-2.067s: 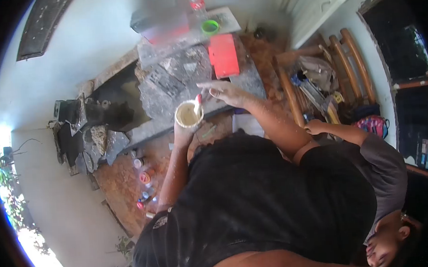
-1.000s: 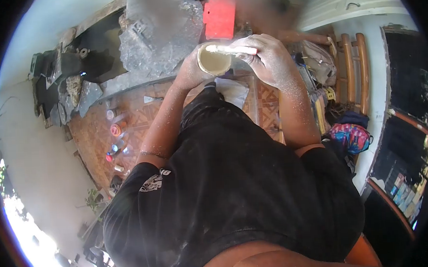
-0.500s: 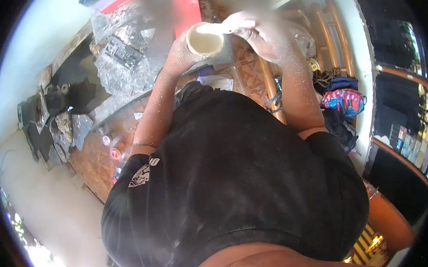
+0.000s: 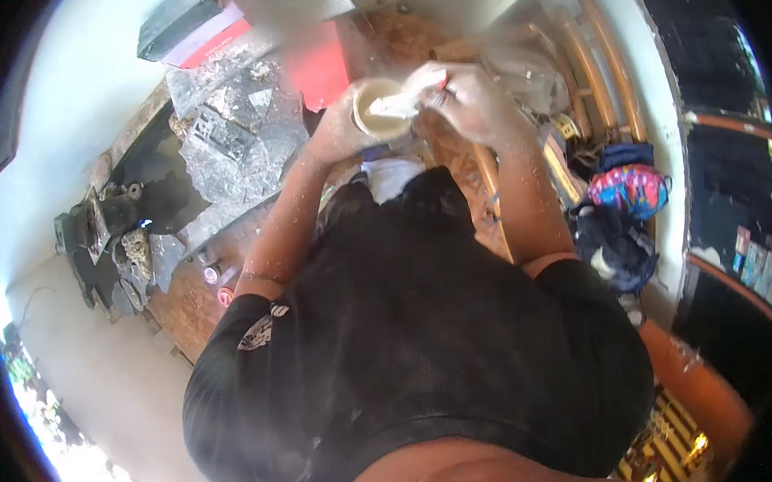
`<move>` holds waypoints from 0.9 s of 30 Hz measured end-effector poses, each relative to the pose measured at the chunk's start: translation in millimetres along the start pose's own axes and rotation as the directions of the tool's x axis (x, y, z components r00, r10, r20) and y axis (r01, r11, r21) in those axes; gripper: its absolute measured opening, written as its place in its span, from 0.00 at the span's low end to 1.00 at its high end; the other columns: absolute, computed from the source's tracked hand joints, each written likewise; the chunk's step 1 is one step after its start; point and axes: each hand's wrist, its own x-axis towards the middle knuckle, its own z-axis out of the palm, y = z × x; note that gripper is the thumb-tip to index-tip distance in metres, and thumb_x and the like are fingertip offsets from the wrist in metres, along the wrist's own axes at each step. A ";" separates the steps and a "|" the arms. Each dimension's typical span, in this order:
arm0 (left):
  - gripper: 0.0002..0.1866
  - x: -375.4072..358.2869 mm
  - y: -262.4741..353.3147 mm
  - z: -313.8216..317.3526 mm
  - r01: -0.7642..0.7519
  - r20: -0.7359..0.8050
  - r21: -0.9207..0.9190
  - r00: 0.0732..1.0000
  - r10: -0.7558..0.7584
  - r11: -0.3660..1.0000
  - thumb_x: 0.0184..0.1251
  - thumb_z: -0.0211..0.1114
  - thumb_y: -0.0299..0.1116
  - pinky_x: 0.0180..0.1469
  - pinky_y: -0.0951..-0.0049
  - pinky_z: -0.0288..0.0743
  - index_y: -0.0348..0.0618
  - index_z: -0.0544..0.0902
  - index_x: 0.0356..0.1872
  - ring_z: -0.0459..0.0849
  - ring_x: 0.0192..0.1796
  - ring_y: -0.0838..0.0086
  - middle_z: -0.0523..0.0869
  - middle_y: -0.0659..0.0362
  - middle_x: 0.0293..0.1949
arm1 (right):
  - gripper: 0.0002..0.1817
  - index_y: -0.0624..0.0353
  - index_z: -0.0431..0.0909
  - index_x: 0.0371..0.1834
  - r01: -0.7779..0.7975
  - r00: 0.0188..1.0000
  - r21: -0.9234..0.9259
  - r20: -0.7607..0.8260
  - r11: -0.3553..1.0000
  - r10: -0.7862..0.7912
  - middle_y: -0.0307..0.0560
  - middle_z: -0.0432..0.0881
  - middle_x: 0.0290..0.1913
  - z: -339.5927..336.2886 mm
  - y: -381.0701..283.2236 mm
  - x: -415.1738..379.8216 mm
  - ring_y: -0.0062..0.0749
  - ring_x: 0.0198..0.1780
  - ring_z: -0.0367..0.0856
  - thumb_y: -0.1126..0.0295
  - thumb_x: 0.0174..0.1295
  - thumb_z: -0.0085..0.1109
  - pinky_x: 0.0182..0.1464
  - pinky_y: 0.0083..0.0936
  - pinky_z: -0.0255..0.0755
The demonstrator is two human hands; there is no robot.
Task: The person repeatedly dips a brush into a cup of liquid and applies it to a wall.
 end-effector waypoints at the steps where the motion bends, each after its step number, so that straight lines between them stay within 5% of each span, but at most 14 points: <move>1: 0.37 5.1 -1.0 9.3 0.021 -0.009 -0.002 1.000 -0.021 1.000 0.47 0.84 0.36 0.59 0.67 0.77 0.41 0.78 0.60 0.85 0.55 0.71 0.86 0.56 0.53 | 0.14 0.62 0.82 0.46 0.042 0.999 -0.014 0.016 0.999 -0.042 0.53 0.88 0.40 -5.3 13.9 -3.4 0.41 0.42 0.87 0.61 0.71 0.58 0.49 0.35 0.76; 6: 0.39 23.4 5.9 82.0 0.107 -0.031 0.231 0.994 -0.102 0.967 0.45 0.86 0.37 0.59 0.67 0.77 0.39 0.77 0.61 0.84 0.55 0.71 0.86 0.55 0.54 | 0.17 0.64 0.82 0.47 -0.097 0.995 0.192 -0.007 0.977 0.100 0.53 0.88 0.39 -51.3 61.6 -41.5 0.37 0.41 0.87 0.59 0.74 0.56 0.46 0.32 0.76; 9: 0.41 36.5 30.1 139.6 0.089 -0.134 0.189 0.989 -0.064 0.978 0.44 0.86 0.36 0.61 0.67 0.76 0.38 0.76 0.62 0.84 0.56 0.72 0.85 0.55 0.55 | 0.17 0.64 0.83 0.48 0.037 0.993 0.194 -0.116 0.980 -0.015 0.52 0.88 0.38 -98.1 89.8 -76.5 0.35 0.40 0.87 0.60 0.74 0.56 0.46 0.32 0.77; 10: 0.36 44.2 47.6 161.0 0.064 -0.167 0.026 0.984 -0.059 0.998 0.47 0.84 0.37 0.58 0.67 0.78 0.38 0.79 0.59 0.85 0.55 0.70 0.86 0.53 0.52 | 0.16 0.63 0.83 0.49 0.074 0.994 0.121 -0.094 0.990 -0.063 0.52 0.88 0.39 -115.7 96.3 -87.6 0.34 0.40 0.87 0.61 0.74 0.56 0.46 0.32 0.77; 14: 0.37 57.1 63.2 240.0 0.114 -0.226 -0.046 0.967 -0.122 0.992 0.48 0.84 0.35 0.60 0.68 0.76 0.38 0.78 0.60 0.83 0.55 0.73 0.85 0.56 0.53 | 0.13 0.62 0.84 0.49 0.061 0.993 0.091 0.098 0.994 -0.069 0.52 0.88 0.40 -181.6 108.9 -127.3 0.35 0.40 0.87 0.64 0.73 0.57 0.46 0.32 0.77; 15: 0.38 58.0 68.0 256.2 0.102 -0.205 -0.216 0.968 -0.147 0.971 0.48 0.84 0.35 0.62 0.68 0.75 0.38 0.76 0.62 0.82 0.57 0.72 0.84 0.56 0.55 | 0.12 0.62 0.84 0.48 0.081 0.990 0.021 0.114 0.996 -0.083 0.51 0.89 0.41 -194.9 103.9 -135.8 0.36 0.41 0.87 0.65 0.73 0.57 0.46 0.32 0.77; 16: 0.39 59.9 71.8 267.1 0.090 -0.204 -0.125 0.972 -0.115 0.988 0.48 0.84 0.35 0.62 0.68 0.75 0.38 0.76 0.63 0.82 0.58 0.72 0.83 0.56 0.56 | 0.11 0.63 0.83 0.47 0.176 0.980 0.021 0.088 0.984 -0.177 0.51 0.89 0.41 -203.3 110.2 -139.6 0.35 0.41 0.87 0.66 0.72 0.57 0.47 0.31 0.77; 17: 0.40 60.5 74.4 276.9 0.086 -0.201 -0.034 0.975 -0.091 0.996 0.47 0.84 0.35 0.63 0.68 0.75 0.38 0.76 0.63 0.82 0.58 0.71 0.83 0.56 0.56 | 0.11 0.64 0.83 0.47 0.267 0.961 0.026 0.066 0.963 -0.268 0.50 0.89 0.42 -209.1 118.7 -144.0 0.34 0.41 0.87 0.67 0.72 0.58 0.47 0.30 0.77; 23: 0.41 60.9 96.1 290.7 0.144 -0.431 0.055 0.896 -0.107 0.988 0.46 0.85 0.37 0.63 0.67 0.75 0.38 0.76 0.63 0.82 0.59 0.71 0.83 0.55 0.57 | 0.10 0.64 0.82 0.46 0.225 0.957 0.291 0.112 0.930 -0.266 0.46 0.88 0.41 -226.7 129.7 -138.3 0.30 0.43 0.86 0.68 0.71 0.60 0.49 0.27 0.77; 27: 0.41 64.0 112.6 268.9 0.230 -0.438 0.022 0.877 -0.198 0.973 0.45 0.85 0.38 0.63 0.66 0.75 0.38 0.76 0.63 0.82 0.59 0.69 0.84 0.54 0.56 | 0.10 0.65 0.82 0.47 0.168 0.937 0.362 0.231 0.917 -0.263 0.47 0.88 0.42 -212.1 128.1 -119.1 0.27 0.42 0.84 0.69 0.71 0.60 0.48 0.27 0.77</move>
